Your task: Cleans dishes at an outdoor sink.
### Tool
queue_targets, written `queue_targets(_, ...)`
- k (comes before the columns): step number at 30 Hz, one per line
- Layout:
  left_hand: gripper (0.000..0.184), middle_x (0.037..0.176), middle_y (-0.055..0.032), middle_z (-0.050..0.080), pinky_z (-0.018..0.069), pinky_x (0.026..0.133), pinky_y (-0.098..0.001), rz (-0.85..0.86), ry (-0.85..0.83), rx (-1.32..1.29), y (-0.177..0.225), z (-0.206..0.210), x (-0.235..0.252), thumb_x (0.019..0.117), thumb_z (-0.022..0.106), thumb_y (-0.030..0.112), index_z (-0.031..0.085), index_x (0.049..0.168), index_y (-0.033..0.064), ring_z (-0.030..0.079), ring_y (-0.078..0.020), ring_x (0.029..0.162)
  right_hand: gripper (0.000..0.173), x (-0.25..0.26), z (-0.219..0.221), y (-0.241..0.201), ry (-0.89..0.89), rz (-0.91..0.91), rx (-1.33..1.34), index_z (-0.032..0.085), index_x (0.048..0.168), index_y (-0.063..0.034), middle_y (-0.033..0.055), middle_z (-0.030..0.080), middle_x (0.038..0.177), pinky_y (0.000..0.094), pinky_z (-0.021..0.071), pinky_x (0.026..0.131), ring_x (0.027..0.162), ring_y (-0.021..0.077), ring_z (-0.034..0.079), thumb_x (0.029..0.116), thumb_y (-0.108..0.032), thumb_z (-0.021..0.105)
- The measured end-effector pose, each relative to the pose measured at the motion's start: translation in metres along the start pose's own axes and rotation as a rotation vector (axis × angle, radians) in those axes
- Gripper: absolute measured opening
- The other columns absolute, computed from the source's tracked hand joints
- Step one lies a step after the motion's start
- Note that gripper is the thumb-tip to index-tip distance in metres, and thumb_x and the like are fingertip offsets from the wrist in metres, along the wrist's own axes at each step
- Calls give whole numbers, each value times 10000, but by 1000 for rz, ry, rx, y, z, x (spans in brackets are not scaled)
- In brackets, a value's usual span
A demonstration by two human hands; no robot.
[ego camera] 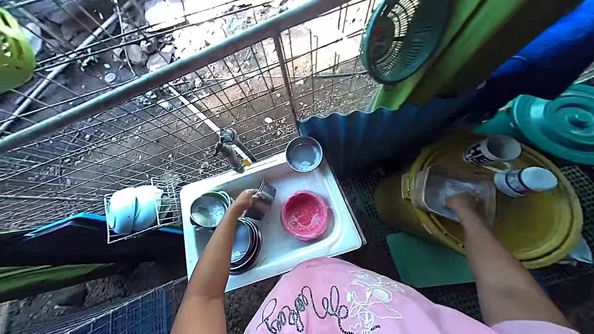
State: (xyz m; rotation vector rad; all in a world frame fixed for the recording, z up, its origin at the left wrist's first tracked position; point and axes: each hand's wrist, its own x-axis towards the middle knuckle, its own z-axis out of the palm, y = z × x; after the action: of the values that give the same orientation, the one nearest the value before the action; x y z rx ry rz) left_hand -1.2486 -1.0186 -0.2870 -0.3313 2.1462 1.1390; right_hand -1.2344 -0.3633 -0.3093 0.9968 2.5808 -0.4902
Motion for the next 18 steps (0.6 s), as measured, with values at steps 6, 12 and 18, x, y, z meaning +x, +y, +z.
queue_targets(6,277,1127,-184,624,526,861,-365,-14,47,-230,-13,2,-3,1036,465,14,553,1281,-81,610,-174,934,569,-8,-10,18,153,106,178,429,1454,149,364,437,1506,566,321,1200,1446,451,416,1004,-150,609)
queue_targets(12,281,1053,-163,609,529,798,-362,-76,110,-297,-5,8,-2,966,573,-24,539,1242,-68,597,-179,872,423,-51,-30,-8,214,89,1447,438,1338,-127,37,559,1043,338,540,687,814,131,601,1102,-400,216)
queue_targets(18,262,994,-155,616,572,740,-363,-117,202,-624,-13,21,-3,957,543,-64,508,1217,-58,636,-185,798,326,-144,20,-156,-501,-334,1361,480,1329,-32,64,672,1000,360,598,779,863,158,674,1054,-155,353)
